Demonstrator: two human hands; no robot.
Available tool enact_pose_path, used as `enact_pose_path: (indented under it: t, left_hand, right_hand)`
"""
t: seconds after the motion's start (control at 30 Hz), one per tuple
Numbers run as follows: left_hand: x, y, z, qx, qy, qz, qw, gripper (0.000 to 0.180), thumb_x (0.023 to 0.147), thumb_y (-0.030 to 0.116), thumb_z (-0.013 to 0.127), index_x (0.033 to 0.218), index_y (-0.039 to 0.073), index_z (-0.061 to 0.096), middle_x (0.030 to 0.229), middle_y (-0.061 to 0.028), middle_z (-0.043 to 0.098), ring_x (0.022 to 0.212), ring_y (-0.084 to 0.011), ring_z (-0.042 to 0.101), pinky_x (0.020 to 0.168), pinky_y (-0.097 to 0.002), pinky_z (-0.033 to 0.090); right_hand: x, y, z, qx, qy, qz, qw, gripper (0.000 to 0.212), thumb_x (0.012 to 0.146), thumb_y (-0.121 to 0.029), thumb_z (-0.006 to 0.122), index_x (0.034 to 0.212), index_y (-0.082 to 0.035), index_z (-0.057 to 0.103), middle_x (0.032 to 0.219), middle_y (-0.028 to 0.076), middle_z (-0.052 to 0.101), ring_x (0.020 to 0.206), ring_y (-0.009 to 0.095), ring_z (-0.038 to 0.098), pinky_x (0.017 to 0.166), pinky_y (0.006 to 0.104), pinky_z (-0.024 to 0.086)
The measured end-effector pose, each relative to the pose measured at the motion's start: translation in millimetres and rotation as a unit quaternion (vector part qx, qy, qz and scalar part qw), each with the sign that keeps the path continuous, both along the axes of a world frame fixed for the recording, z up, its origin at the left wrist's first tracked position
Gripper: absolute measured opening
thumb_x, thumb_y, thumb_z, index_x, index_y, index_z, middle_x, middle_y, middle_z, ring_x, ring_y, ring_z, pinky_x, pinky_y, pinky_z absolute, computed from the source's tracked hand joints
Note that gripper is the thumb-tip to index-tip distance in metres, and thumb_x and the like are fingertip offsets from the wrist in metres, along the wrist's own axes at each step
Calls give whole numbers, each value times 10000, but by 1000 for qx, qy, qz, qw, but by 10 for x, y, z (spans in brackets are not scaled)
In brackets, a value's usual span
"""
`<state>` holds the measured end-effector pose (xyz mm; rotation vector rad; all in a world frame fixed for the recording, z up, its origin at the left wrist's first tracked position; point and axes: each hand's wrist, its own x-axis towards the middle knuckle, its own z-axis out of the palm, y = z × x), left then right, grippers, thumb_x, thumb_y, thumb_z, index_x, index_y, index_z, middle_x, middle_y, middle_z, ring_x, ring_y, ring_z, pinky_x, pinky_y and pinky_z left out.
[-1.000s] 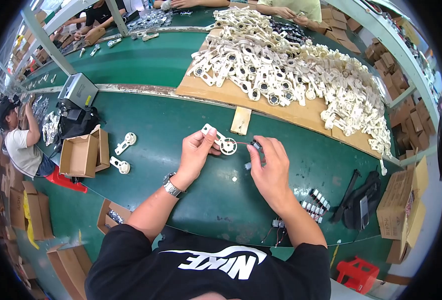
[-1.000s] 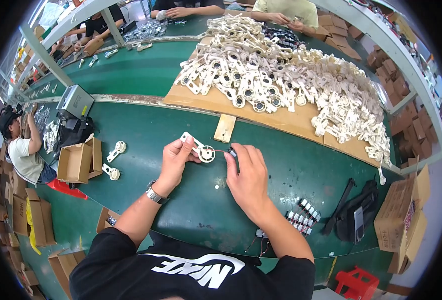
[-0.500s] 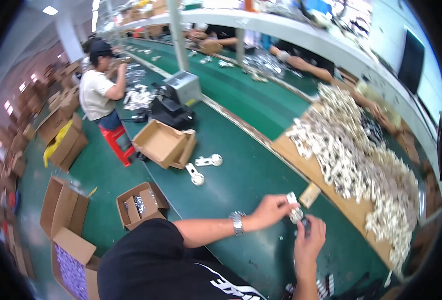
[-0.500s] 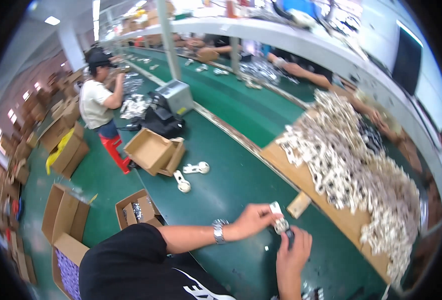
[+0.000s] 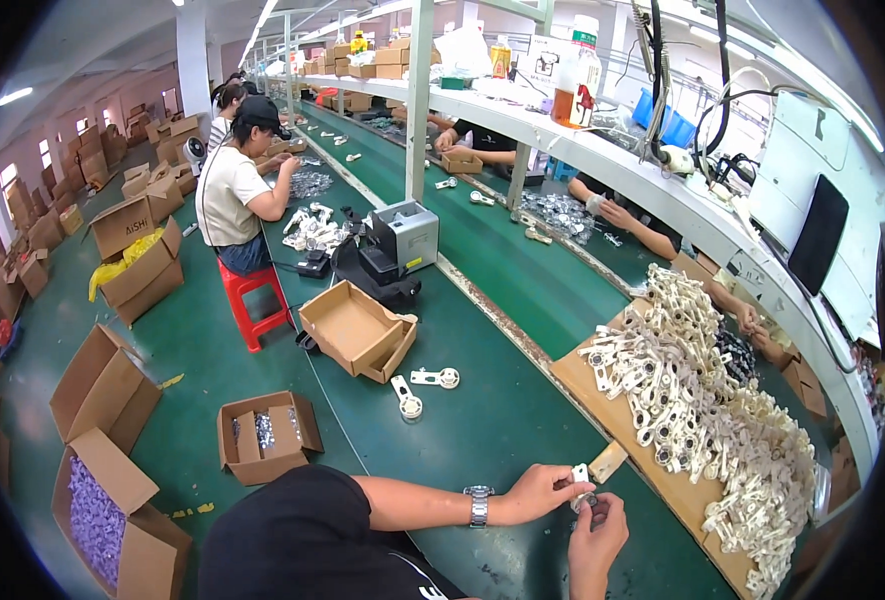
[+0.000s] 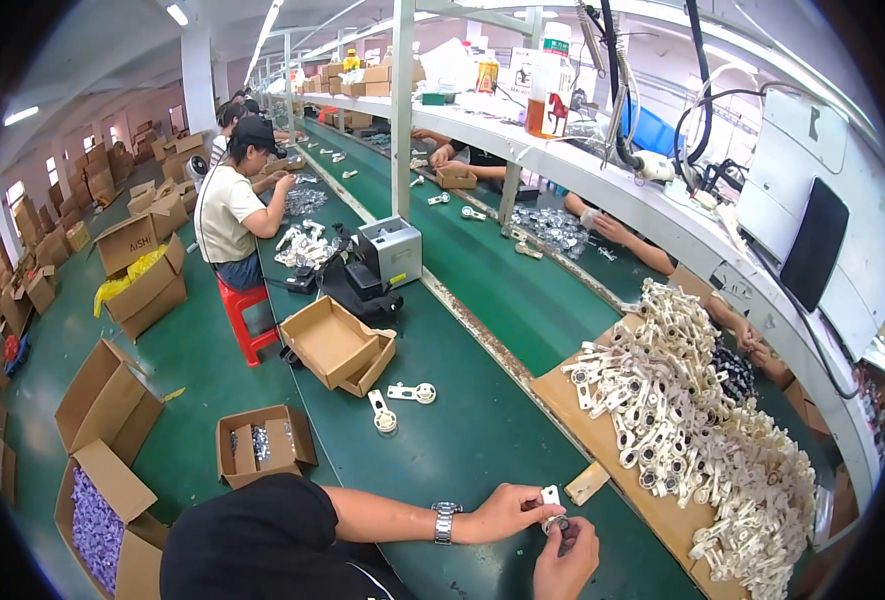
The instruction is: The person assembles electronic components by hand, inserting small motors into white plastic housings.
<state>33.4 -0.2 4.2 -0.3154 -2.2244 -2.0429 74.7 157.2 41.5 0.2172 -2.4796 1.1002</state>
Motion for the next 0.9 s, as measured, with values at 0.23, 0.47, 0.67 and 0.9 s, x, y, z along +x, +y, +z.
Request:
enact_pose_path:
  t: [0.23,0.47,0.67,0.9]
  left_hand:
    - [-51,42,-153,-34,-5,-22,999,422,985,360,762,805,-11,670,666,-36,651,620,-49,543,545,-275,445]
    - [-111,49,-200,115,-78,-37,990,371,1006,352,740,902,-1,694,775,-18,699,729,-35,600,648,-239,498]
    - [-48,18,-106,90,-78,-44,992,388,1004,355,742,876,-5,676,791,-15,709,755,-43,618,673,-247,514]
    - [-34,59,-132,129,-31,-100,986,310,1027,300,714,998,-8,724,849,-12,733,813,-33,615,710,-254,521]
  right_hand:
    - [-31,66,-141,12,-5,17,1000,160,926,28,693,1067,50,623,814,147,720,664,220,702,640,330,560]
    - [-106,7,-322,-71,43,23,996,151,905,65,683,1025,54,593,955,113,609,755,171,599,704,292,517]
    - [-154,102,-471,-79,28,22,996,201,883,70,705,1023,22,569,956,93,599,769,161,584,696,286,507]
    - [-220,323,-56,-360,-312,105,873,416,926,6,726,1294,-23,535,975,102,650,694,200,660,485,308,533]
